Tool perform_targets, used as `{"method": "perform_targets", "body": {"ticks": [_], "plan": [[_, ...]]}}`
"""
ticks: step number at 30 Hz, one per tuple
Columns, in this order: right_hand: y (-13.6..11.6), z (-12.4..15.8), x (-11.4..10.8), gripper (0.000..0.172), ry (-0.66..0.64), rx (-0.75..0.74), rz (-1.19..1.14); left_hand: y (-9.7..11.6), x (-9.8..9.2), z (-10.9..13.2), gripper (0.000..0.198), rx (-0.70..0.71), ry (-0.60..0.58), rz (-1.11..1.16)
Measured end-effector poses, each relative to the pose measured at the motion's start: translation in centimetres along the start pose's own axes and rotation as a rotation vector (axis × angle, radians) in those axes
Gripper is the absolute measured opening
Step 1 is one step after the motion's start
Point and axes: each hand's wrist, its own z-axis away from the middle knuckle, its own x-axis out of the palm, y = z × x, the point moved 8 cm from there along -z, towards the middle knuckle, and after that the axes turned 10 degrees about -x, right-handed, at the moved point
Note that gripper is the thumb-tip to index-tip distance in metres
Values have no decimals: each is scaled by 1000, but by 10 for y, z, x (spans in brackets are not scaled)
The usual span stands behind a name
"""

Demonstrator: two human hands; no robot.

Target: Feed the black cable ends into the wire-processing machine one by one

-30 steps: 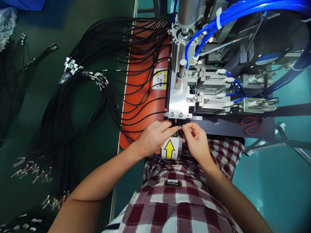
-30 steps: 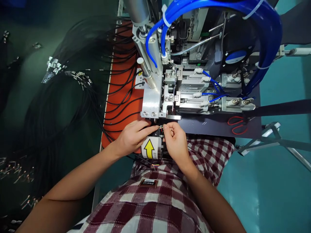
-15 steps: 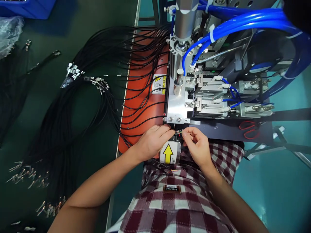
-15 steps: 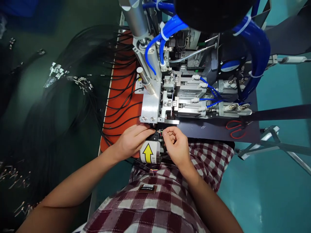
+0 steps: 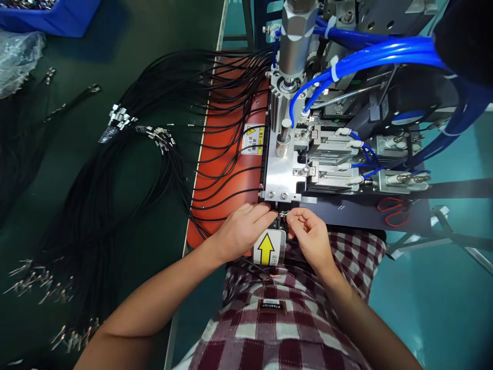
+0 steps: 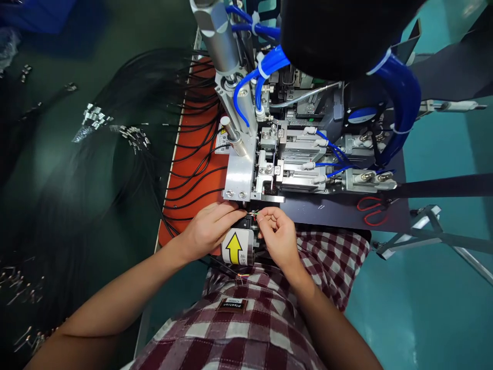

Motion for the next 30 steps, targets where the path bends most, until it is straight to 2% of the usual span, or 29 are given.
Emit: {"method": "perform_targets", "body": {"ticks": [4, 8, 13, 22, 28, 30], "plan": [[-10, 1, -8, 17, 29, -113, 132, -1, 0, 0, 30, -9, -3, 1], [-17, 1, -7, 10, 62, -233, 234, 1, -1, 0, 30, 15, 5, -8], [-18, 0, -3, 12, 108, -279, 307, 1, 0, 0, 32, 23, 2, -23], [-20, -1, -1, 14, 106, -248, 346, 0, 1, 1, 31, 18, -14, -32], [3, -7, 1, 21, 62, 18, 37, 1, -1, 0, 30, 15, 13, -6], [6, -7, 0, 24, 50, 59, -25, 1, -2, -1, 30, 9, 14, 3]]}}
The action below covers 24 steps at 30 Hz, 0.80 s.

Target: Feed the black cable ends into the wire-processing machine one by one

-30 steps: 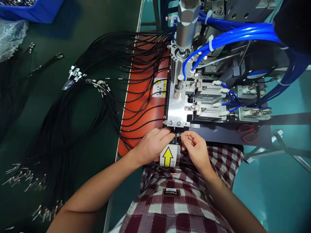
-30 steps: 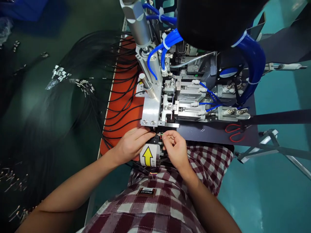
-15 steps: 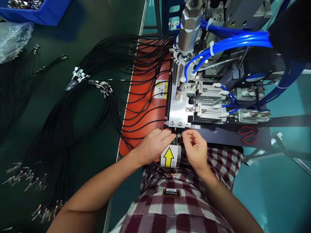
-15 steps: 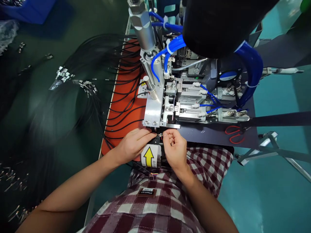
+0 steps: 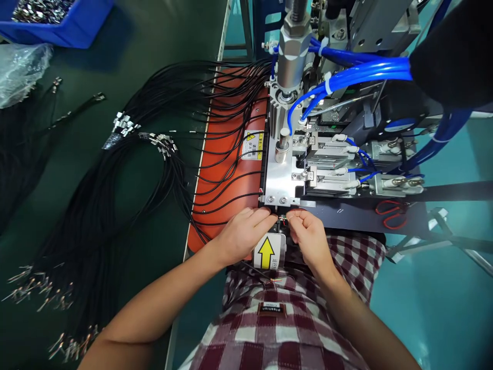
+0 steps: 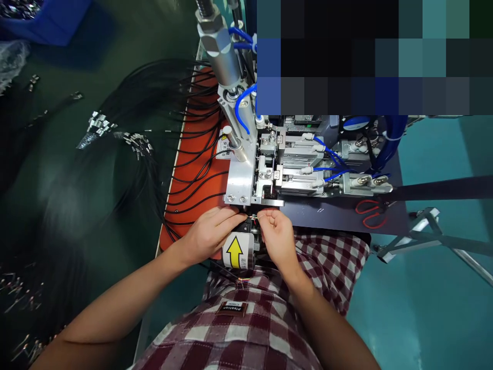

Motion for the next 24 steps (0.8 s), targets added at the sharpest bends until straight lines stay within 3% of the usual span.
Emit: {"method": "perform_targets", "body": {"ticks": [7, 14, 18, 24], "plan": [[-8, 12, -14, 22, 11, -92, 127, 0, 0, 0, 28, 2, 5, 11], [-33, 22, -14, 9, 52, -402, 441, 0, -1, 0, 30, -4, 7, 65], [-48, 28, -11, 13, 53, -589, 590, -1, -1, 1, 30, -6, 7, 69], [-52, 31, -8, 13, 27, -657, 649, -1, 1, 0, 30, -17, -8, 93]]}}
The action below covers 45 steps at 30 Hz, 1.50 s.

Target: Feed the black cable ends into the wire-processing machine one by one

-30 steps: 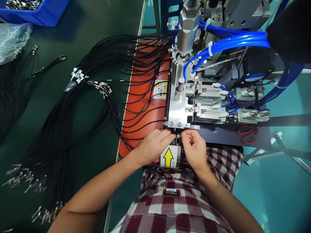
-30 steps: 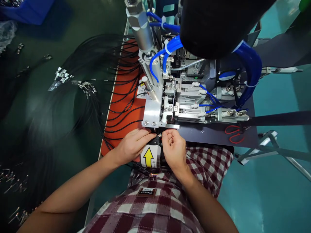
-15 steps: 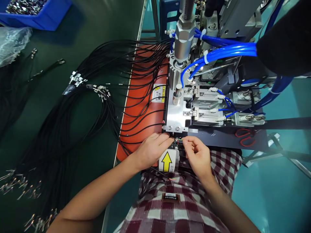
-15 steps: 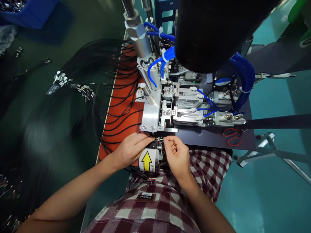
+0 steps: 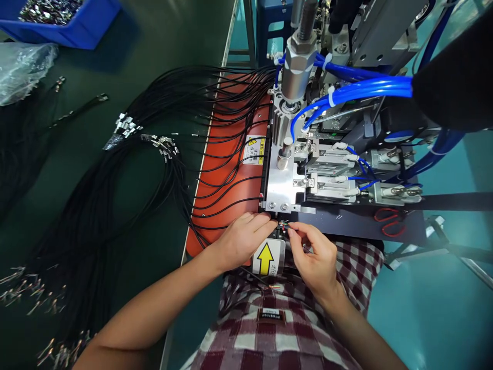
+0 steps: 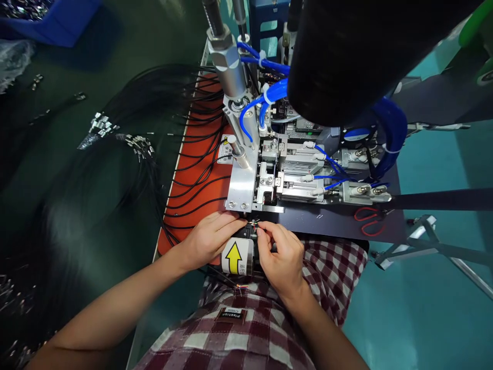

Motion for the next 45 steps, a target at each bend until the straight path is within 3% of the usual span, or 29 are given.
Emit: {"method": "perform_targets", "body": {"ticks": [8, 20, 29, 35, 45], "plan": [[23, 3, 18, 8, -13, 331, -289, 1, -3, 0, 32, 2, 20, -11], [6, 4, 16, 4, -37, 130, -31, 1, -5, -2, 35, 0, 30, -18], [33, 16, 15, 14, 20, 403, -317, 1, -3, -1, 31, 11, 24, -25], [38, 9, 26, 25, -121, 535, -460, 1, -2, 0, 32, 3, 12, -31], [24, -3, 17, 5, -80, 271, -258, 0, -2, -1, 32, 1, 6, -5]]}}
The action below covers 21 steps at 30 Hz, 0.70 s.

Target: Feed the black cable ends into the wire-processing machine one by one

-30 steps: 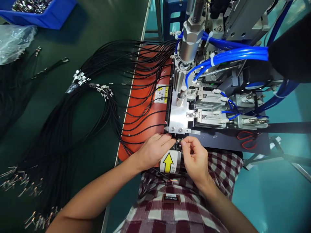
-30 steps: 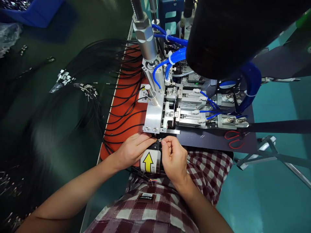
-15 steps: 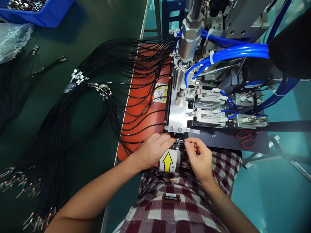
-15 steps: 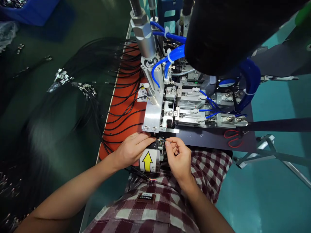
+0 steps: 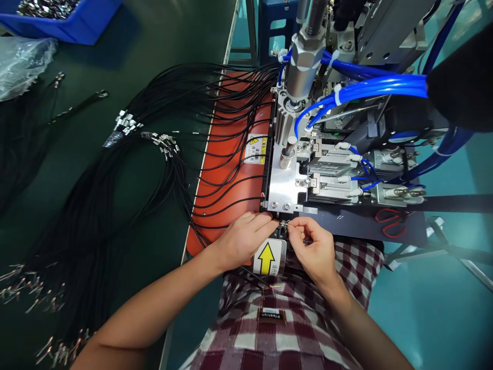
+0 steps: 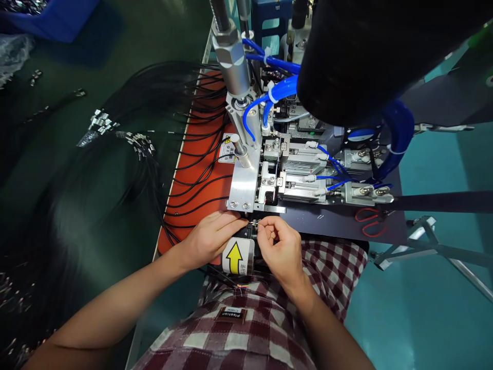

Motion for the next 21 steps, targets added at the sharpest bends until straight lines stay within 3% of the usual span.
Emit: {"method": "perform_targets", "body": {"ticks": [7, 15, 21], "plan": [[14, 1, 9, 14, -18, 260, -317, 0, -1, 0, 31, -5, 13, 1], [21, 5, 12, 21, -2, 345, -399, 0, 0, 0, 32, -1, 5, -11], [35, 11, 27, 21, 19, 452, -620, -2, 4, 1, 34, -12, -24, -31]]}}
